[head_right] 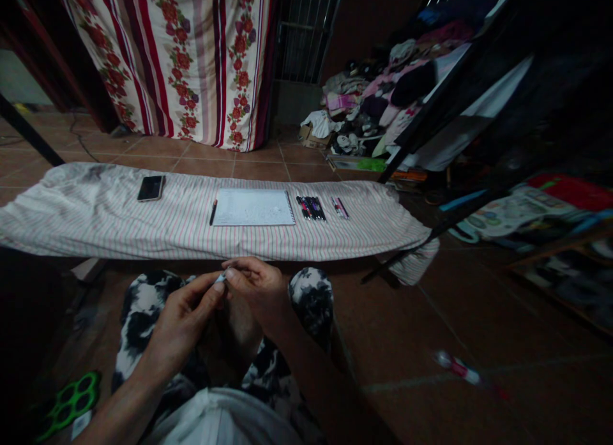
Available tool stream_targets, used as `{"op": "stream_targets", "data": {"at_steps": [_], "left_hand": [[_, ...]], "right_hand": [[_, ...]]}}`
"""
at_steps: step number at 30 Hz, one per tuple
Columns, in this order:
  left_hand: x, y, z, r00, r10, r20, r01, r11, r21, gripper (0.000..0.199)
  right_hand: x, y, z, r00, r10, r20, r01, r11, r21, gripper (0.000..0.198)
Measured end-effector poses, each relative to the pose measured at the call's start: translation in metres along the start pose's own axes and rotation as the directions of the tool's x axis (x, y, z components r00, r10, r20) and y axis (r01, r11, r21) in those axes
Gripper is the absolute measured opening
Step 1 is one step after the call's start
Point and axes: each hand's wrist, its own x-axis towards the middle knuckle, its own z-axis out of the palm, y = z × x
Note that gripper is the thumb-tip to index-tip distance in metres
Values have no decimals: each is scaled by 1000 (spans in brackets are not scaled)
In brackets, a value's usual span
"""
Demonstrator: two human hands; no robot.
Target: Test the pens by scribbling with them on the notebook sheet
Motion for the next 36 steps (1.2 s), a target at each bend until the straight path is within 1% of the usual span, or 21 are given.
{"op": "stream_targets", "data": {"at_steps": [4,11,17,23,30,33,36], "left_hand": [[0,-1,1,1000,6,-12,-6,1000,-10,28],[0,-3,2,998,13,-68,-15,999,-33,25],[-1,-5,2,998,28,-60,-29,999,-17,24],[-1,-7,3,996,27,-85,-30,999,-36,23],[1,-8,4,995,50,-88,-50,999,5,21],[2,-10,5,995,50,-92,-50,999,5,21],[3,-13,5,996,25,-89,-25,1000,3,22]], "right_hand": [[0,1,-1,1000,-24,-7,24,999,-31,16],[-1,0,-2,999,-51,-1,51,999,-11,15],[-1,2,-3,1000,-28,3,28,1000,10,15],[-2,2,-4,1000,-5,-24,4,1000,-11,18],[0,5,-6,999,-35,-30,35,999,17,17],[1,6,-7,999,-46,-17,46,999,-4,16],[2,8,-8,999,-46,-19,45,998,-47,17]]}}
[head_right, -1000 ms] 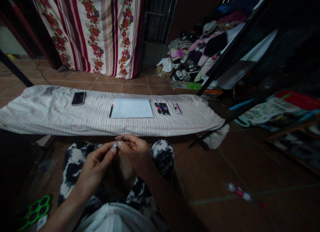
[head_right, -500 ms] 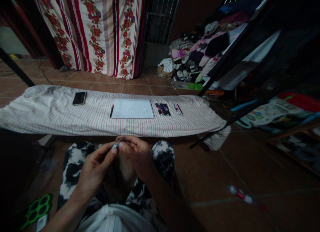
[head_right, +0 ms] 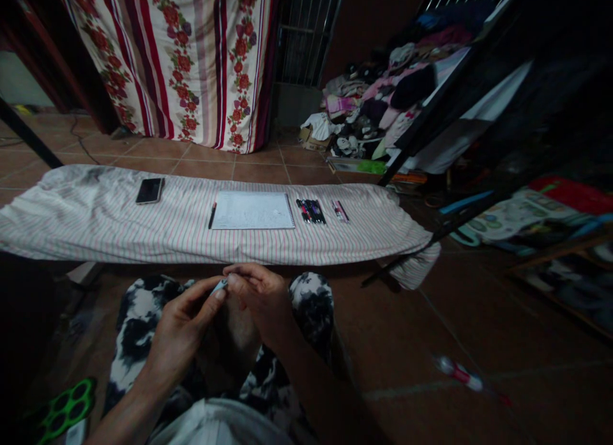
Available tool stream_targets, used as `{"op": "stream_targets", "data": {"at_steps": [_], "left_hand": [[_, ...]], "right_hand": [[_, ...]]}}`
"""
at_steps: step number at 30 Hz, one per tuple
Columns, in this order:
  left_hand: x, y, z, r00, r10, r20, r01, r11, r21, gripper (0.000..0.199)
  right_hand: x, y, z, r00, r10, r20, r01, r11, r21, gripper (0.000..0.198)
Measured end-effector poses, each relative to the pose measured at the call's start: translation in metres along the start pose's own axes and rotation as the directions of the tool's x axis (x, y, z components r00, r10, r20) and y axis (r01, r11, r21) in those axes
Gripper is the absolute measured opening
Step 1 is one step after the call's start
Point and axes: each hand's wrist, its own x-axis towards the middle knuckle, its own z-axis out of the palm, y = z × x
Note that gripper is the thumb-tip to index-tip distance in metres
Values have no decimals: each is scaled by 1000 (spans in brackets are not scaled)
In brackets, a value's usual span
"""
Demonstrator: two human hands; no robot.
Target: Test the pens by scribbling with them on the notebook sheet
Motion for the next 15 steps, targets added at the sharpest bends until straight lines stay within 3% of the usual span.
{"op": "stream_targets", "data": {"at_steps": [10,15], "left_hand": [[12,-21,-1,993,-106,46,109,992,-70,33],[20,-28,-2,990,-133,44,137,986,-97,35]], "right_hand": [[8,7,-2,999,41,7,-41,999,19,31],[21,9,-8,998,50,-49,-49,999,8,28]]}}
